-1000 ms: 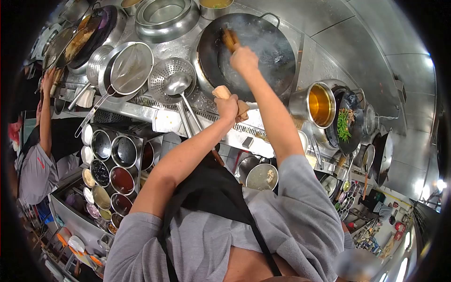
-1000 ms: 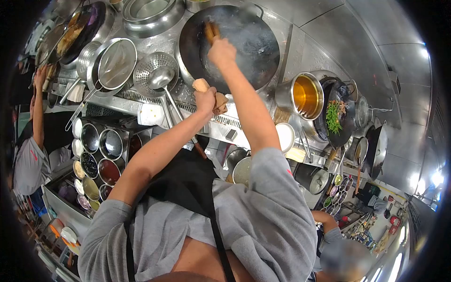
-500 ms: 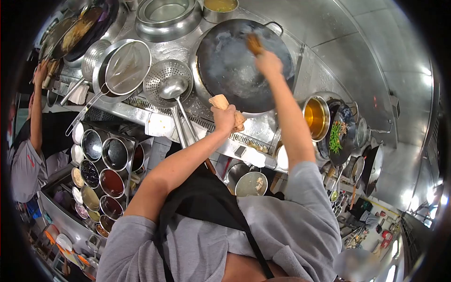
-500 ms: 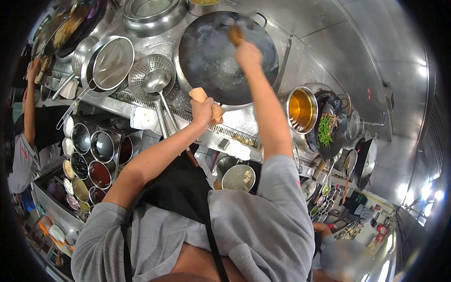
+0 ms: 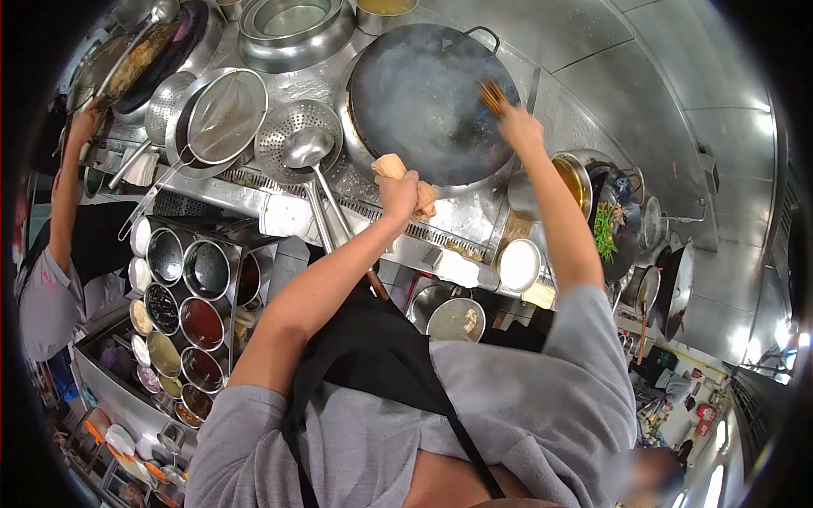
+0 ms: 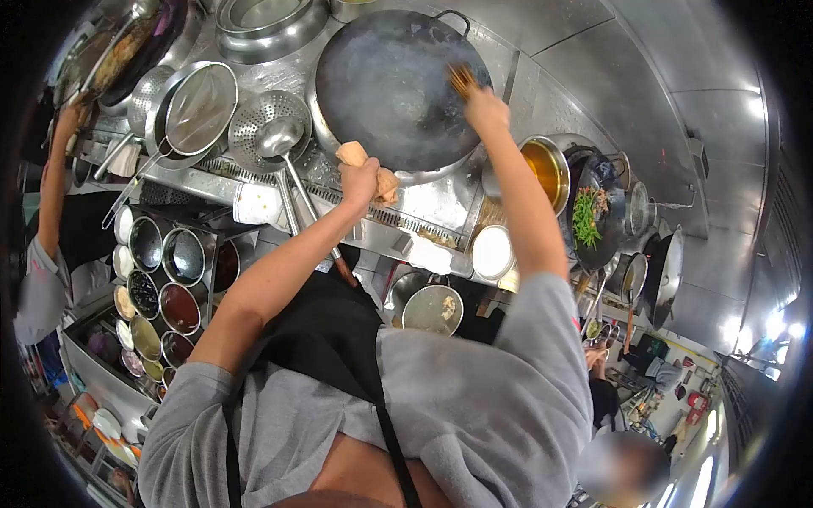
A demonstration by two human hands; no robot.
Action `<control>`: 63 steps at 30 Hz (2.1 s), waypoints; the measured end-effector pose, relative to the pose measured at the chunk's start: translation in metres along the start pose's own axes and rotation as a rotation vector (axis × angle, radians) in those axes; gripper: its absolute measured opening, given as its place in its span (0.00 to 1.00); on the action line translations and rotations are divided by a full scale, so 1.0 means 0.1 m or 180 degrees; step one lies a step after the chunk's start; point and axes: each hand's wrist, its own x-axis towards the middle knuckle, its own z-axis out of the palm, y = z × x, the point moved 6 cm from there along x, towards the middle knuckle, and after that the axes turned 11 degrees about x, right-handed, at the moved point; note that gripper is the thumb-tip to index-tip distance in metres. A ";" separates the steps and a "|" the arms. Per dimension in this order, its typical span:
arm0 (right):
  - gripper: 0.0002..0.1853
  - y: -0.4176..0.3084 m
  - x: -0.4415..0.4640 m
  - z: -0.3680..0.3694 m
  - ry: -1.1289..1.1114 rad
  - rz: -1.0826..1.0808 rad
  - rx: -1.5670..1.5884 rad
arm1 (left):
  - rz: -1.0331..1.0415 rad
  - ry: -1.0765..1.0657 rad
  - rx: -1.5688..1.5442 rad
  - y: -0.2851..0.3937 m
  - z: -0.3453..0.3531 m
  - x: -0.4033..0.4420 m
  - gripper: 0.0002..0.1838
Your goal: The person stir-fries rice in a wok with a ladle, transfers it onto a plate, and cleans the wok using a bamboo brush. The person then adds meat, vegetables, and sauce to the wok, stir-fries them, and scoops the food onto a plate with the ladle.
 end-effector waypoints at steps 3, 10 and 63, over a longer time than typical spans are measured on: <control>0.21 -0.87 0.40 0.18 0.0020 0.0300 0.1068 | 0.0036 0.0000 0.0171 0.07 -0.03 0.00 0.32; 0.17 -1.60 -0.97 0.06 -0.0495 -0.0624 0.0851 | 0.0381 0.0160 0.0186 -0.02 -0.01 0.09 0.35; 0.37 -0.35 -2.22 0.43 0.0150 0.0213 0.2408 | 0.2771 0.0509 0.2385 1.76 -0.17 -1.30 0.36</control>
